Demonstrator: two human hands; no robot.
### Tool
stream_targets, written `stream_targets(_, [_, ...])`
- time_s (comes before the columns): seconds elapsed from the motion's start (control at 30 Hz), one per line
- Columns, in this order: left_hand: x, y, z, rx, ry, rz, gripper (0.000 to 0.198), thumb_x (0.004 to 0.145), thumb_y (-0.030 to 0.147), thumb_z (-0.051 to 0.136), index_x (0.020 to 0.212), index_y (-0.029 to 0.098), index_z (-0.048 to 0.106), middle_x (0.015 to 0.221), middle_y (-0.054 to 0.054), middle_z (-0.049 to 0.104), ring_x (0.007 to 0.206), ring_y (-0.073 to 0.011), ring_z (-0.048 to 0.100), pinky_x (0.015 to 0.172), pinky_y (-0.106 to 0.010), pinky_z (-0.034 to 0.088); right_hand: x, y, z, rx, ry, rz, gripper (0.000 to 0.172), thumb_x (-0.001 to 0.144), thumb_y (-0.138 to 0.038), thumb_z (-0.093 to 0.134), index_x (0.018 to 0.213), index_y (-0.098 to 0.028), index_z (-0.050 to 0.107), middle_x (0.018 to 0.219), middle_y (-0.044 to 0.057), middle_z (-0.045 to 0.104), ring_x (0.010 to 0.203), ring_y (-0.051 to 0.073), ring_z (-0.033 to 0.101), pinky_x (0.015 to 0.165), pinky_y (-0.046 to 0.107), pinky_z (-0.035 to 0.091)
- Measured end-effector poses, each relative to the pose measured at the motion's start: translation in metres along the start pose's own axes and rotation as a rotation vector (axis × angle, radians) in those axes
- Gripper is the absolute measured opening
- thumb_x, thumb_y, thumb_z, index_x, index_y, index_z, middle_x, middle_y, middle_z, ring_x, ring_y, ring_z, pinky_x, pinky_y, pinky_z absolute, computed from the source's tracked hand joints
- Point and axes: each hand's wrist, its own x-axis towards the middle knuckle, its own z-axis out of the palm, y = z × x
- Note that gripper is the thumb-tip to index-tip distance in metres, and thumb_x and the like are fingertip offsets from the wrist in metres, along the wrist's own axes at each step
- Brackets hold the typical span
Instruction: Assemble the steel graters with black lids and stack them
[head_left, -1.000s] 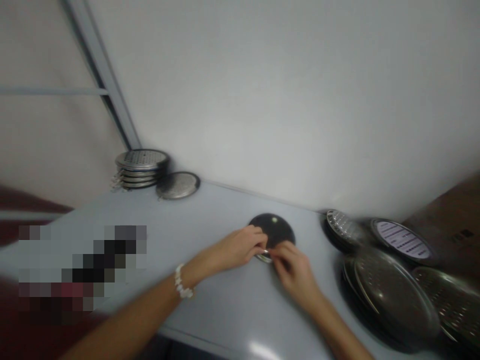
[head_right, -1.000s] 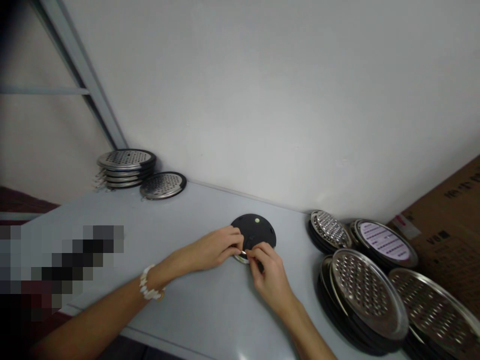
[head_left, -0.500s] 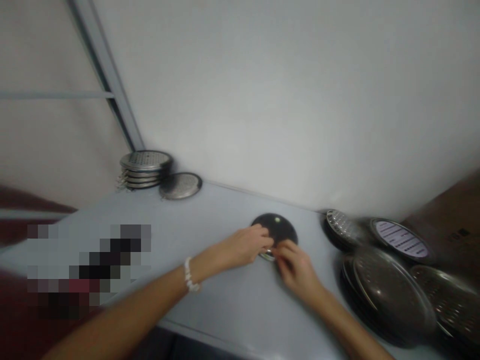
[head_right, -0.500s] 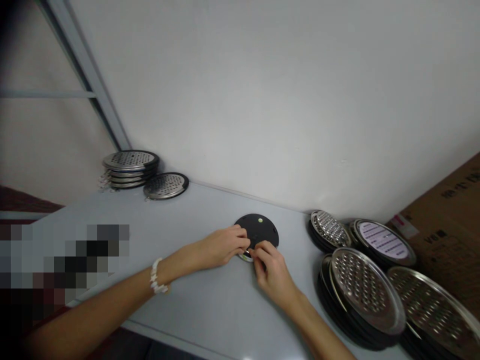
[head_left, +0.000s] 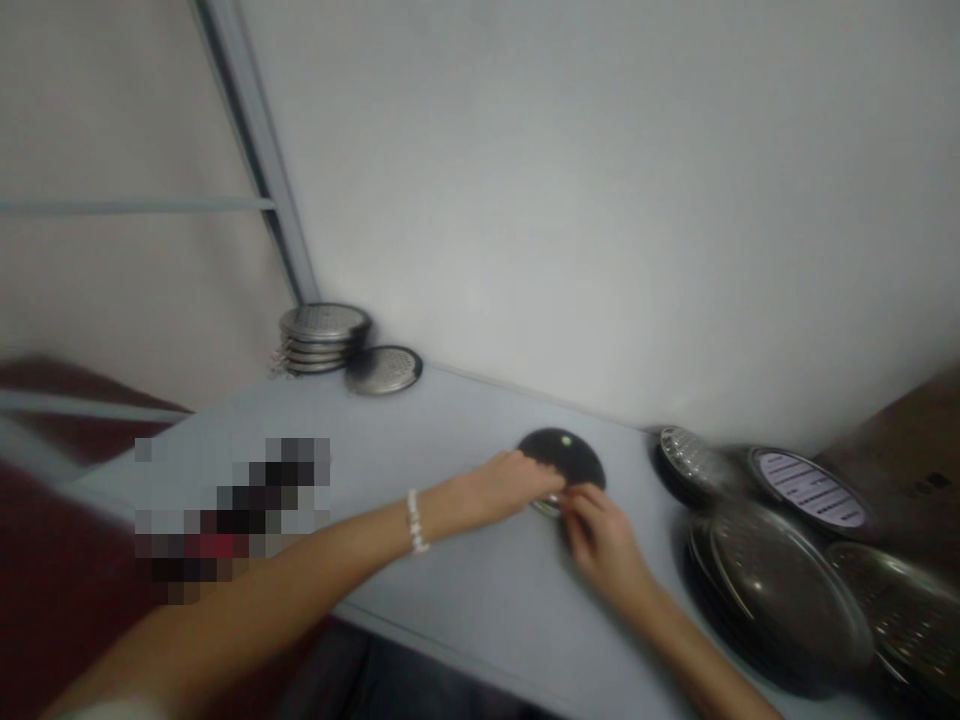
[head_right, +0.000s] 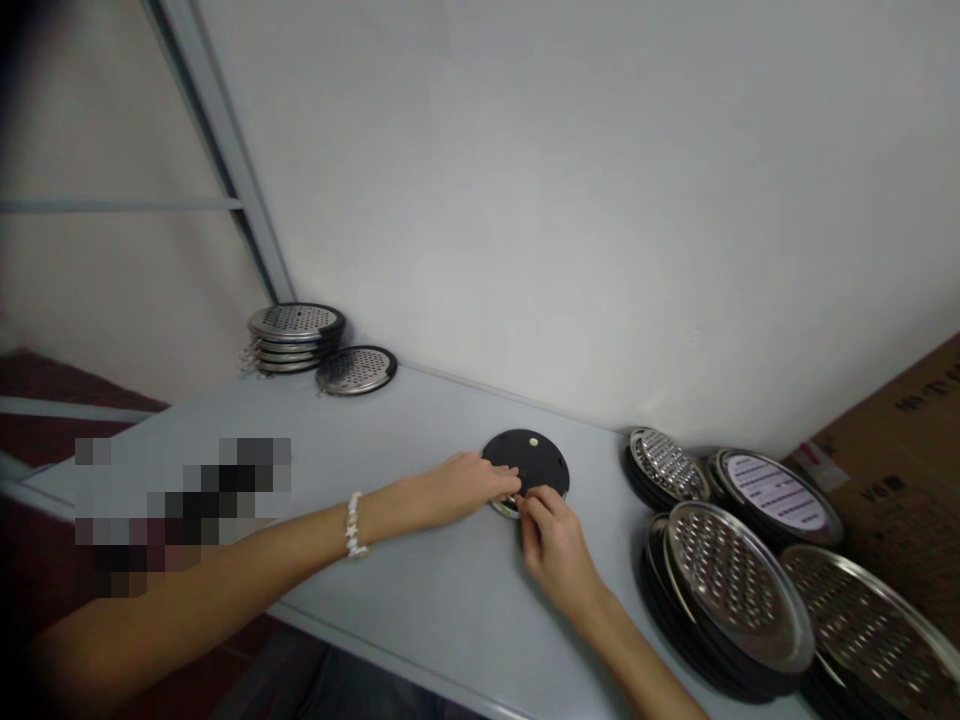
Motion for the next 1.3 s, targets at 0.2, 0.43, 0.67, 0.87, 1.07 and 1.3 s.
stream_targets(0.2, [0.007,0.011,-0.008,0.083,-0.048,-0.004,0.015,0.097,0.014,0.054,0.109,0.019,0.062,0.104,-0.01,0.073,0.086,-0.0224,0.07,0.068,-0.031,0.05,-0.015,0.005,-0.001,-0.008,0.053,0.041,0.025,0.098,-0.018,0.045,0.097,-0.021,0.07,0.093,0.01,0.068,0.082,0.022,0.067,0.072,0.033,0.057])
stream_targets(0.43, [0.011,0.036,-0.003,0.081,-0.077,-0.147,0.047,0.091,0.049,0.064,0.119,0.013,0.052,0.108,-0.018,0.068,0.1,-0.0325,0.068,0.079,-0.039,0.053,-0.005,0.0,-0.008,0.093,0.096,0.11,0.023,0.096,-0.018,0.049,0.095,-0.022,0.071,0.094,0.009,0.069,0.085,0.022,0.067,0.074,0.033,0.057])
stream_targets(0.67, [0.006,0.035,-0.007,0.13,-0.039,-0.279,0.025,0.099,0.018,0.044,0.123,0.016,0.049,0.108,-0.013,0.069,0.097,-0.0259,0.069,0.074,-0.033,0.052,0.018,-0.015,-0.004,0.157,0.152,0.038,0.026,0.096,-0.013,0.049,0.105,-0.024,0.07,0.103,0.009,0.068,0.096,0.022,0.066,0.084,0.033,0.056])
stream_targets(0.87, [-0.019,0.017,-0.015,0.133,0.076,-0.253,0.039,0.096,0.013,0.046,0.135,0.013,0.042,0.117,-0.014,0.068,0.108,-0.0262,0.066,0.087,-0.037,0.052,0.037,-0.034,0.016,0.256,0.206,-0.015,0.026,0.096,-0.011,0.049,0.107,-0.025,0.068,0.1,0.007,0.068,0.096,0.021,0.066,0.085,0.034,0.056])
stream_targets(1.07, [-0.037,-0.004,-0.02,-0.061,0.301,-0.41,0.027,0.098,0.024,0.05,0.124,0.017,0.054,0.111,-0.013,0.073,0.097,-0.0261,0.071,0.084,-0.038,0.053,0.032,-0.046,0.016,0.246,0.18,-0.136,0.042,0.096,-0.01,0.048,0.134,-0.025,0.052,0.118,0.011,0.063,0.106,0.022,0.064,0.093,0.037,0.055])
stream_targets(1.3, [-0.072,-0.097,-0.047,-1.093,1.109,-1.202,0.024,0.077,0.017,0.078,0.092,0.015,0.059,0.074,-0.003,0.071,0.062,-0.015,0.067,0.06,-0.023,0.053,0.02,-0.024,0.012,0.16,0.157,-0.05,0.037,0.097,-0.011,0.044,0.132,-0.021,0.049,0.109,0.011,0.06,0.086,0.018,0.066,0.08,0.035,0.058])
